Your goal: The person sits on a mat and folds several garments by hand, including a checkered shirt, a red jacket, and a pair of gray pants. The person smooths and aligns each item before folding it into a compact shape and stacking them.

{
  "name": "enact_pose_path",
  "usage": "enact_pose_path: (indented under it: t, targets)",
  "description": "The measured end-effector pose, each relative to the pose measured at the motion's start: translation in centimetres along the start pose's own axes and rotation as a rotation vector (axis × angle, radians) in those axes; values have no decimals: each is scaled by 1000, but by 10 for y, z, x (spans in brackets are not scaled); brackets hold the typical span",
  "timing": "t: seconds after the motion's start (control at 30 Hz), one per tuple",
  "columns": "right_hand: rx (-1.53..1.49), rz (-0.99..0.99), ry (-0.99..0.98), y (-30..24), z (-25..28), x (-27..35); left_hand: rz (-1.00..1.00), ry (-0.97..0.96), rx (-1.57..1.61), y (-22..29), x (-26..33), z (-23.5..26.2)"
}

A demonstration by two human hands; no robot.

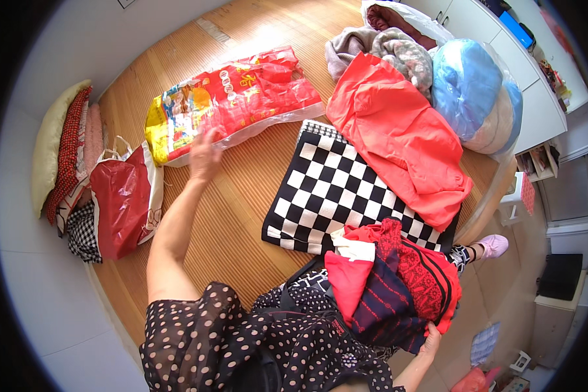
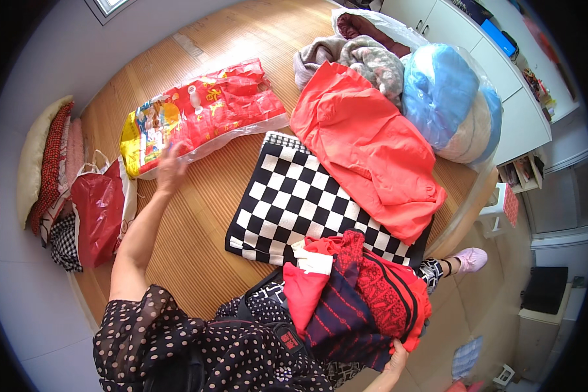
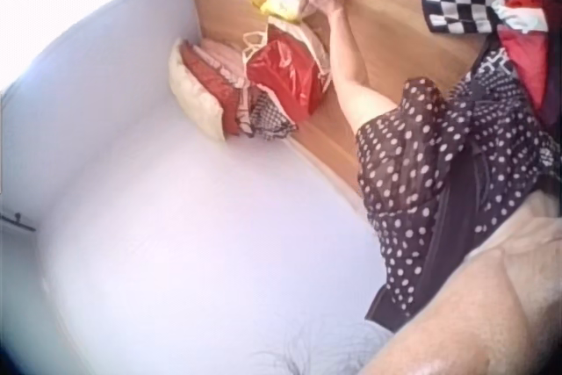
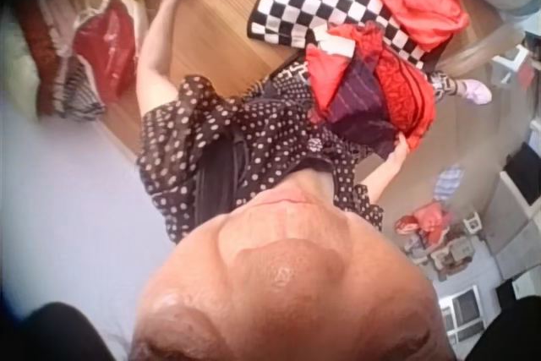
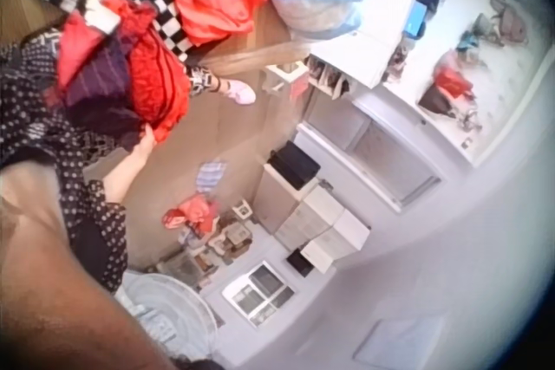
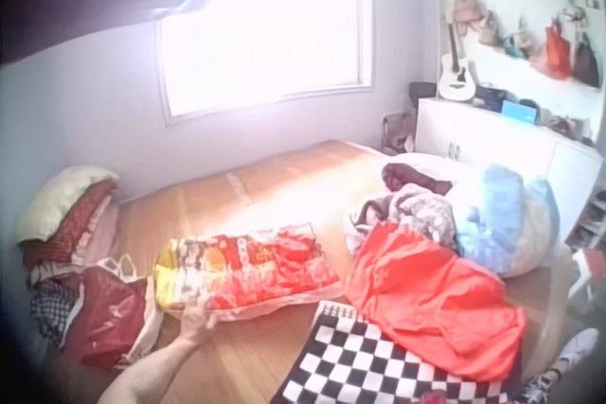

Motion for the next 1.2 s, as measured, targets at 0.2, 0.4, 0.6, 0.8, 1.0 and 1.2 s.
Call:
enact_pose_path:
  t: [0.2,0.4,0.6,0.8,1.0,1.2]
  targets:
    - [102,131,-17,22,33,-27,-112,-78,-217,89,-18,-67]
    - [84,120,-18,28,43,-29,-281,14,-341,70,-58,-78]
    - [35,27,-88,22,19,-26,-588,29,-232,79,-74,19]
    - [-16,118,-90,12,10,-23,-335,-162,-551,-43,-43,23]
    - [-25,32,-115,40,33,-38,-29,-9,-298,-84,-9,33]
    - [30,47,-109,32,27,-30,-502,-150,177,97,54,5]
Point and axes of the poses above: each hand's wrist, its own x-axis away from the middle knuckle, its own z-axis out of the back of the hand, y = z × x, the point moved 10 cm from there along -x, towards the middle knuckle, and after that the axes turned 9 degrees about z, right-handed, at the moved point
